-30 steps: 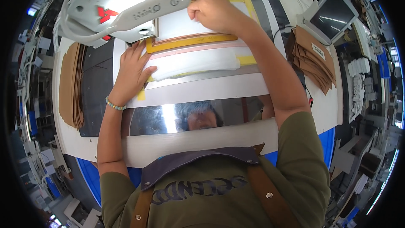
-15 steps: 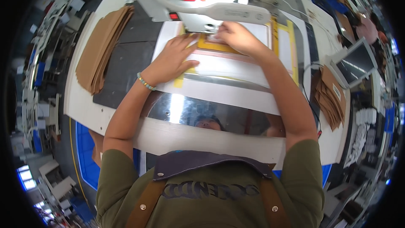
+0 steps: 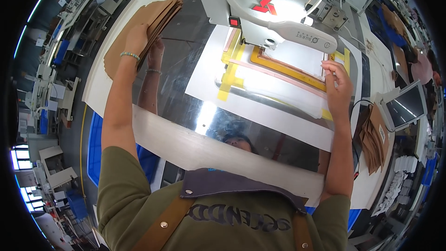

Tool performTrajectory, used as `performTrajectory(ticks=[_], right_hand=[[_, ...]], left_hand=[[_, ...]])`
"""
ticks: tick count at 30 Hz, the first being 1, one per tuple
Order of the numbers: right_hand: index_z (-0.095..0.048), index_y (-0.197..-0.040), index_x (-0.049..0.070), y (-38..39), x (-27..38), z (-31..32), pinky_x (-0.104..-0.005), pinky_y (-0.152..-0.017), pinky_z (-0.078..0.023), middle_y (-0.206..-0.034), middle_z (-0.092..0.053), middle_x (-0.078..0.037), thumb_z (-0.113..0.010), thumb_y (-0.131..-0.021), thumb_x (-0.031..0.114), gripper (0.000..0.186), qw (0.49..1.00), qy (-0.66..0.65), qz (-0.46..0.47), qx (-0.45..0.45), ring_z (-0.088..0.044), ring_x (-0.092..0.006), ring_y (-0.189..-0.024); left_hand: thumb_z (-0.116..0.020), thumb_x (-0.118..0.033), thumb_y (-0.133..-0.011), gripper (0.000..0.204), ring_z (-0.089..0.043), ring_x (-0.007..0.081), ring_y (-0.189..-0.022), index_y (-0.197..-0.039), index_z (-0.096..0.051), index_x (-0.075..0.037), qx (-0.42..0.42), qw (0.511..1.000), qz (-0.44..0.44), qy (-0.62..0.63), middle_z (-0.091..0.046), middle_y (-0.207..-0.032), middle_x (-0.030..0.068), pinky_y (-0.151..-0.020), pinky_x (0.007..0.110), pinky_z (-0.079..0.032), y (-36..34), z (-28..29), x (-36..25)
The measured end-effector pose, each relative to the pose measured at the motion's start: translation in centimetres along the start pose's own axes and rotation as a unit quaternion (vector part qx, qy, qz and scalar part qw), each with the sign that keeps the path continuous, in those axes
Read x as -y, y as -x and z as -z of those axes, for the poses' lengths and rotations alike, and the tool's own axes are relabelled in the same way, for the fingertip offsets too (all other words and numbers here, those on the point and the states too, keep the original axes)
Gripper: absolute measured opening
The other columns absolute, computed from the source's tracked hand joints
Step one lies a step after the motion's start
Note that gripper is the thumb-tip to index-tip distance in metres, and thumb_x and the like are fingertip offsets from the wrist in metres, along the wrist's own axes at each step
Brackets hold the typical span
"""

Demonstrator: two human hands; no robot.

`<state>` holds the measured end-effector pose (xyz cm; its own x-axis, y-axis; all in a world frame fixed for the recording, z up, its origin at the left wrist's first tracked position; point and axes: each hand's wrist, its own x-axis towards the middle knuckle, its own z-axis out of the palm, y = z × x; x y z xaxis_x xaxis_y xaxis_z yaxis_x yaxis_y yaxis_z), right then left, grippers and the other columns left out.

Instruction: Sewing small leather pouches using an industrial sewing machine in a factory setting.

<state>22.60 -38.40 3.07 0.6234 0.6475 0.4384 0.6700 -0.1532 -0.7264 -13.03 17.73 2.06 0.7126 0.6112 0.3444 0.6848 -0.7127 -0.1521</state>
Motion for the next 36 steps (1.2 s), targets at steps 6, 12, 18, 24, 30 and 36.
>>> performTrajectory(ticks=[6,12,18,24,30,36], right_hand=[[-0.073,-0.109,-0.001,0.2,0.7,0.5,-0.0301,-0.095,-0.053,-0.12,-0.075,-0.011,-0.058,-0.102,-0.001,0.017,0.997,0.074,0.037,0.007,-0.07,-0.0188,-0.111],[-0.073,-0.109,-0.003,-0.1,1.3,-0.1,-0.0302,-0.091,-0.054,-0.119,-0.074,-0.012,-0.057,-0.101,-0.002,0.017,0.995,0.066,0.074,0.023,-0.07,-0.0202,-0.105],[-0.072,-0.109,-0.003,0.9,1.5,-0.5,-0.0318,-0.088,-0.056,-0.117,-0.074,-0.013,-0.06,-0.099,-0.004,0.015,0.995,0.063,0.063,0.046,-0.071,-0.0233,-0.102],[-0.073,-0.105,0.0,1.4,3.9,-2.3,-0.0394,-0.093,-0.056,-0.114,-0.073,-0.013,-0.066,-0.092,-0.004,0.015,0.975,0.118,0.172,0.075,-0.07,-0.0323,-0.106],[-0.074,-0.105,0.006,1.4,9.3,-5.7,-0.0404,-0.087,-0.055,-0.113,-0.074,-0.006,-0.079,-0.083,0.002,0.023,0.92,0.188,0.319,0.129,-0.069,-0.0263,-0.105],[-0.075,-0.11,0.006,-0.7,9.6,-11.3,-0.0363,-0.088,-0.056,-0.111,-0.074,-0.004,-0.081,-0.081,0.011,0.03,0.876,0.239,0.384,0.166,-0.069,-0.0238,-0.106]], left_hand=[[-0.065,-0.021,-0.1,0.027,-0.073,0.0446,-0.106,-0.109,-0.081,-0.002,0.032,0.995,0.057,0.076,-0.078,-0.109,0.024,-0.095,0.051,-0.057,-1.8,0.3,0.8],[-0.075,-0.036,-0.099,0.035,-0.078,0.0328,-0.088,-0.114,-0.084,-0.006,-0.103,0.973,0.134,0.158,-0.081,-0.096,0.019,-0.08,0.04,-0.058,-1.7,2.0,3.3],[-0.066,-0.015,-0.106,0.021,-0.075,0.0331,-0.099,-0.115,-0.081,-0.003,-0.131,0.971,-0.153,0.127,-0.079,-0.116,0.0162,-0.089,0.042,-0.06,3.8,7.8,-9.5],[-0.068,-0.006,-0.09,0.038,-0.07,0.0277,-0.11,-0.128,-0.076,-0.003,-0.074,0.936,-0.323,0.119,-0.074,-0.132,0.0095,-0.092,0.038,-0.06,11.7,6.9,-15.7],[-0.067,-0.006,-0.093,0.04,-0.069,0.0286,-0.116,-0.133,-0.073,-0.004,-0.069,0.943,-0.306,0.116,-0.072,-0.137,0.0106,-0.094,0.04,-0.06,13.3,8.9,-16.7],[-0.068,-0.007,-0.095,0.038,-0.07,0.0298,-0.114,-0.133,-0.071,-0.003,-0.058,0.961,-0.243,0.116,-0.073,-0.129,0.0119,-0.091,0.041,-0.06,15.1,9.2,-13.2]])
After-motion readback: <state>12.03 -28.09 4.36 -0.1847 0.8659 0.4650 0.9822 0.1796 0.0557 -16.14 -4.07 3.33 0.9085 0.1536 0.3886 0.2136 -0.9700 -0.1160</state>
